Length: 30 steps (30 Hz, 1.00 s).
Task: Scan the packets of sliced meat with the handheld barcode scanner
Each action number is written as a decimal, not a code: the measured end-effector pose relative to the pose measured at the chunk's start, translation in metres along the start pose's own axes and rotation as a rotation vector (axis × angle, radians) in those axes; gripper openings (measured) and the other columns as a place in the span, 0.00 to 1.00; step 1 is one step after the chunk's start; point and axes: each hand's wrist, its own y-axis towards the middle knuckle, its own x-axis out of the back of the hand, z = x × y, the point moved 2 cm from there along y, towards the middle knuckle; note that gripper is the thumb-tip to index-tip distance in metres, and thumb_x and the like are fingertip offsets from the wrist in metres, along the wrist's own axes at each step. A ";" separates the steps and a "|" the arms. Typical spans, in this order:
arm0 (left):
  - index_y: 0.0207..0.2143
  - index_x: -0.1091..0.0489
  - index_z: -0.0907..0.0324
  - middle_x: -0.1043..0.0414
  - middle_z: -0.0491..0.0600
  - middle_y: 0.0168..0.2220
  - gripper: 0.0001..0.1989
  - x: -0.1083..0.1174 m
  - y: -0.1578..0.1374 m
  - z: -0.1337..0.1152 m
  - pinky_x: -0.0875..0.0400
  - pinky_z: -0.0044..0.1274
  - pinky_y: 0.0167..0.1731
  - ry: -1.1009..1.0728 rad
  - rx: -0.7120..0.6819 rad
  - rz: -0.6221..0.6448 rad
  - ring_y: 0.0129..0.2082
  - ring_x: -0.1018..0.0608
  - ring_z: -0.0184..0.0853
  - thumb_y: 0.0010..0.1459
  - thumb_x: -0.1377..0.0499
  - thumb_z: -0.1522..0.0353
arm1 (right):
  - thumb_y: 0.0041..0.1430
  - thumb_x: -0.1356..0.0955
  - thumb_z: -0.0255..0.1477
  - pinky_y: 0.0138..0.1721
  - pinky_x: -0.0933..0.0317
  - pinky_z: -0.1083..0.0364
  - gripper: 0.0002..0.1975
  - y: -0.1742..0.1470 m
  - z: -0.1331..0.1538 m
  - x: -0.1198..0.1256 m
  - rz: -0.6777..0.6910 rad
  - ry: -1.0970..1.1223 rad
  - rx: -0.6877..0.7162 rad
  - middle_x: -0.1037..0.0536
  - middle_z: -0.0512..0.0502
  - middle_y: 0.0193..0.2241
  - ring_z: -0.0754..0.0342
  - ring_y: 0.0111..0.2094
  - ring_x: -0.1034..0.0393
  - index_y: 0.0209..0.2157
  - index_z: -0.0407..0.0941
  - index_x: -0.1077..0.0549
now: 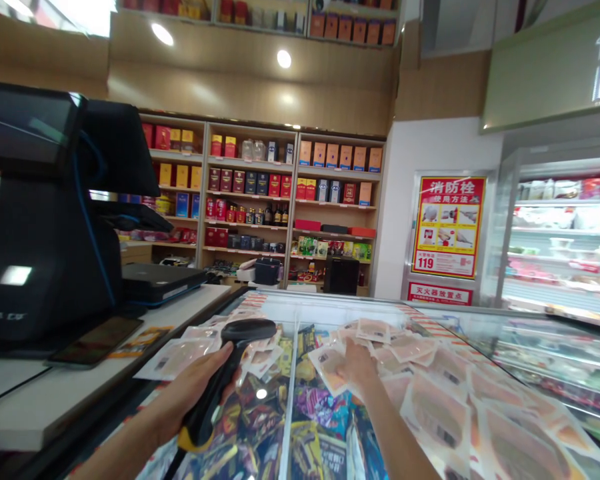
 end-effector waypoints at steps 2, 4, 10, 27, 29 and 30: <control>0.21 0.40 0.61 0.38 0.42 0.15 0.19 0.000 -0.001 0.000 0.44 0.17 0.14 0.004 0.000 0.008 0.13 0.37 0.23 0.42 0.47 0.54 | 0.35 0.35 0.26 0.29 0.43 0.55 0.19 0.003 0.002 -0.001 0.038 0.013 0.014 0.26 0.39 0.32 0.47 0.35 0.33 0.35 0.40 0.32; 0.22 0.39 0.62 0.37 0.42 0.15 0.19 0.000 0.000 0.000 0.44 0.17 0.14 0.013 0.008 0.001 0.13 0.37 0.23 0.43 0.47 0.54 | 0.36 0.36 0.25 0.28 0.43 0.57 0.12 0.005 0.002 -0.002 0.053 0.025 0.031 0.26 0.40 0.30 0.48 0.34 0.32 0.29 0.40 0.30; 0.22 0.38 0.62 0.36 0.43 0.15 0.19 0.000 -0.001 0.002 0.44 0.17 0.14 0.015 0.029 -0.007 0.13 0.37 0.24 0.43 0.47 0.53 | 0.34 0.34 0.27 0.31 0.43 0.57 0.25 0.004 -0.001 -0.003 0.014 0.059 0.025 0.27 0.38 0.35 0.48 0.38 0.33 0.40 0.39 0.34; 0.20 0.38 0.63 0.36 0.44 0.16 0.18 0.001 -0.006 -0.001 0.43 0.17 0.14 0.012 0.010 0.010 0.13 0.37 0.23 0.45 0.48 0.55 | 0.37 0.36 0.27 0.26 0.44 0.58 0.05 0.006 -0.010 -0.004 -0.023 0.492 0.052 0.27 0.47 0.21 0.50 0.28 0.32 0.21 0.41 0.31; 0.19 0.38 0.63 0.38 0.43 0.15 0.18 0.001 -0.008 -0.003 0.43 0.17 0.14 0.020 0.009 0.023 0.13 0.37 0.23 0.45 0.48 0.55 | 0.43 0.38 0.30 0.26 0.43 0.58 0.08 0.007 -0.007 -0.003 -0.077 0.625 0.054 0.26 0.47 0.23 0.51 0.29 0.32 0.24 0.41 0.31; 0.19 0.38 0.63 0.38 0.43 0.14 0.18 0.002 -0.009 -0.005 0.43 0.17 0.14 0.021 0.013 0.028 0.13 0.37 0.23 0.45 0.48 0.55 | 0.45 0.40 0.32 0.26 0.43 0.58 0.10 0.008 -0.005 -0.004 -0.103 0.684 0.052 0.26 0.46 0.23 0.51 0.29 0.32 0.26 0.41 0.31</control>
